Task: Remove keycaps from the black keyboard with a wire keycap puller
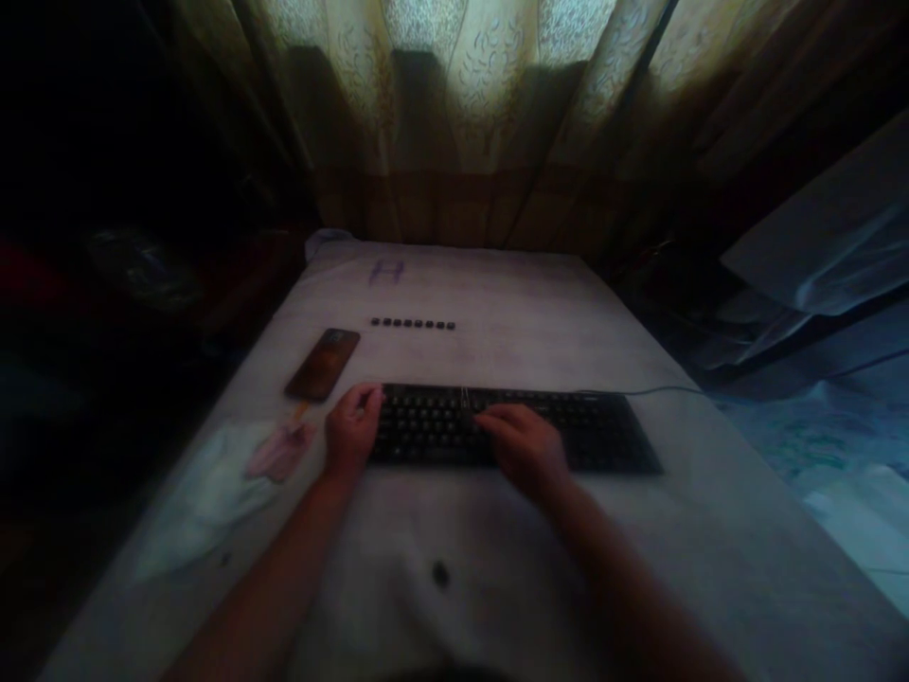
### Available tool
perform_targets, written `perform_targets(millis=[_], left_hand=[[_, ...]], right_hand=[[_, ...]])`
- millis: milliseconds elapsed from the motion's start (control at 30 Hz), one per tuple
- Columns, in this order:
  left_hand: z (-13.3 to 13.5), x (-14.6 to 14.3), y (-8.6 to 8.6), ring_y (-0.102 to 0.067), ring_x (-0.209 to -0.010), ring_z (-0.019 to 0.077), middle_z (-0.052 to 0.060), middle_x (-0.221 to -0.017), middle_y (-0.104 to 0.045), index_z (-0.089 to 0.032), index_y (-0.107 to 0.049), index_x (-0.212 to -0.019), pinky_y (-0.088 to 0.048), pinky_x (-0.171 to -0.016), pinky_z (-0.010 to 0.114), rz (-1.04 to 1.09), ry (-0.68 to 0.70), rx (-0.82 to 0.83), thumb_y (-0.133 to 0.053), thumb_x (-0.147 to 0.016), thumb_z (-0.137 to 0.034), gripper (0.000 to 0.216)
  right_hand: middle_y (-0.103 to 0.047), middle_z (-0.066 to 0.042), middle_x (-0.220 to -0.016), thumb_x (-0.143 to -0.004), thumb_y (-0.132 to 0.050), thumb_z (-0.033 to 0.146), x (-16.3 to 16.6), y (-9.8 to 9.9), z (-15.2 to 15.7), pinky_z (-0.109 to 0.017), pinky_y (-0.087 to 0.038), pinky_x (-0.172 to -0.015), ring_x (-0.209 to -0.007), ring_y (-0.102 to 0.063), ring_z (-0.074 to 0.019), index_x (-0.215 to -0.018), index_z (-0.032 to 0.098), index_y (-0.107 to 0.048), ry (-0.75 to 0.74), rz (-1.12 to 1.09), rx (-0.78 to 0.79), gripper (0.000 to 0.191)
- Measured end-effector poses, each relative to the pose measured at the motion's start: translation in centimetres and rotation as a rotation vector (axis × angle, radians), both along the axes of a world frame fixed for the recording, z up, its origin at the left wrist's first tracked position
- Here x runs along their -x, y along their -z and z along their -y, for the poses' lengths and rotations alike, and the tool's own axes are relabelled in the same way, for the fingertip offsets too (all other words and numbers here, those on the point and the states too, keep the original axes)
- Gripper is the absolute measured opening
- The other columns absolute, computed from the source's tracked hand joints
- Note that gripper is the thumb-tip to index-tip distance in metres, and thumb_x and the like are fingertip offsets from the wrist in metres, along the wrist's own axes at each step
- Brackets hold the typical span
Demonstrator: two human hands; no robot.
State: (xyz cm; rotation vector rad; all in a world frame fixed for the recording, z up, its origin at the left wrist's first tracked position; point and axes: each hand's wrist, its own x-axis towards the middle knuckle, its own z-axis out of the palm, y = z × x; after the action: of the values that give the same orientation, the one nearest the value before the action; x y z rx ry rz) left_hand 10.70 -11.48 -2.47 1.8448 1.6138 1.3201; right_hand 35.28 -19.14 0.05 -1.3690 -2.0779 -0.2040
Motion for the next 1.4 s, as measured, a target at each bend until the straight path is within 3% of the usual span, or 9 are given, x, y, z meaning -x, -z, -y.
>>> perform_targets(millis=[200,333,500,667,800,933,1033,1200,1400], left_hand=[[2.4,2.5,0.4,-0.066,-0.081,0.0174,0.005,-0.085,-0.072,-0.018,-0.063,-0.091,-0.048,-0.080,0.029,-0.075,-0.017,0.013,-0.044,-0.085,-0.036,0.027],[3.1,3.3,0.4,-0.067,-0.078,0.0188,0.006,-0.083,-0.073,-0.018,-0.064,-0.090,-0.044,-0.089,0.034,-0.108,-0.027,0.013,-0.045,-0.083,-0.036,0.028],[3.2,3.3,0.4,-0.067,-0.076,0.0195,0.005,-0.081,-0.074,-0.018,-0.066,-0.089,-0.038,-0.095,0.037,-0.130,-0.029,0.026,-0.044,-0.083,-0.035,0.028],[3.1,3.3,0.6,-0.068,-0.077,0.0189,0.004,-0.079,-0.074,-0.019,-0.066,-0.089,-0.033,-0.100,0.037,-0.155,-0.026,0.047,-0.043,-0.084,-0.035,0.029],[3.0,3.4,0.7,-0.067,-0.079,0.0188,0.004,-0.080,-0.074,-0.019,-0.066,-0.091,-0.041,-0.090,0.034,-0.167,-0.029,0.058,-0.043,-0.083,-0.033,0.028],[3.4,3.2,0.6,-0.067,-0.081,0.0190,0.005,-0.083,-0.074,-0.020,-0.066,-0.091,-0.045,-0.081,0.031,-0.181,-0.013,0.037,-0.044,-0.082,-0.033,0.027],[3.9,3.0,0.5,-0.067,-0.078,0.0185,0.005,-0.083,-0.073,-0.020,-0.066,-0.089,-0.047,-0.076,0.029,-0.190,0.023,0.014,-0.045,-0.083,-0.035,0.027],[4.3,2.9,0.3,-0.066,-0.075,0.0176,0.005,-0.083,-0.073,-0.020,-0.066,-0.090,-0.048,-0.070,0.026,-0.188,0.052,-0.007,-0.044,-0.083,-0.036,0.028],[4.1,3.0,0.4,-0.066,-0.071,0.0173,0.004,-0.079,-0.072,-0.020,-0.066,-0.089,-0.048,-0.067,0.026,-0.171,0.061,-0.005,-0.045,-0.082,-0.037,0.027]], right_hand=[[-0.067,-0.009,-0.093,-0.085,-0.042,0.009,1.8,2.0,4.4,-0.030,-0.051,-0.071,-0.083,-0.062,-0.0172,-0.098,0.019,-0.068,-0.139,-0.227,0.091,0.031],[-0.067,-0.006,-0.087,-0.082,-0.046,0.011,2.8,3.0,6.1,-0.027,-0.052,-0.069,-0.077,-0.064,-0.0155,-0.093,0.020,-0.069,-0.321,-0.335,0.334,0.026],[-0.068,-0.005,-0.083,-0.083,-0.056,0.018,3.2,2.1,6.9,-0.029,-0.051,-0.073,-0.078,-0.063,-0.0162,-0.088,0.021,-0.071,-0.428,-0.335,0.564,0.015],[-0.067,-0.007,-0.094,-0.077,-0.067,0.024,3.7,1.2,7.8,-0.032,-0.048,-0.080,-0.087,-0.061,-0.0192,-0.098,0.022,-0.071,-0.447,-0.232,0.594,0.021],[-0.067,-0.006,-0.090,-0.078,-0.066,0.020,4.4,1.4,7.8,-0.030,-0.047,-0.077,-0.083,-0.060,-0.0178,-0.090,0.022,-0.073,-0.444,-0.115,0.534,0.015],[-0.067,-0.004,-0.084,-0.086,-0.055,0.021,4.8,2.0,7.1,-0.027,-0.046,-0.074,-0.078,-0.060,-0.0158,-0.090,0.021,-0.072,-0.362,-0.069,0.481,0.017],[-0.067,-0.004,-0.084,-0.091,-0.049,0.025,4.9,2.2,6.8,-0.026,-0.045,-0.069,-0.073,-0.060,-0.0144,-0.085,0.021,-0.071,-0.184,-0.025,0.470,0.023],[-0.066,-0.004,-0.074,-0.091,-0.047,0.028,5.0,2.1,6.7,-0.026,-0.041,-0.060,-0.065,-0.060,-0.0159,-0.074,0.019,-0.069,0.124,0.048,0.460,0.029],[-0.065,-0.006,-0.069,-0.090,-0.047,0.023,4.0,2.3,6.8,-0.027,-0.038,-0.056,-0.061,-0.059,-0.0169,-0.068,0.019,-0.064,0.303,0.042,0.424,0.028]])
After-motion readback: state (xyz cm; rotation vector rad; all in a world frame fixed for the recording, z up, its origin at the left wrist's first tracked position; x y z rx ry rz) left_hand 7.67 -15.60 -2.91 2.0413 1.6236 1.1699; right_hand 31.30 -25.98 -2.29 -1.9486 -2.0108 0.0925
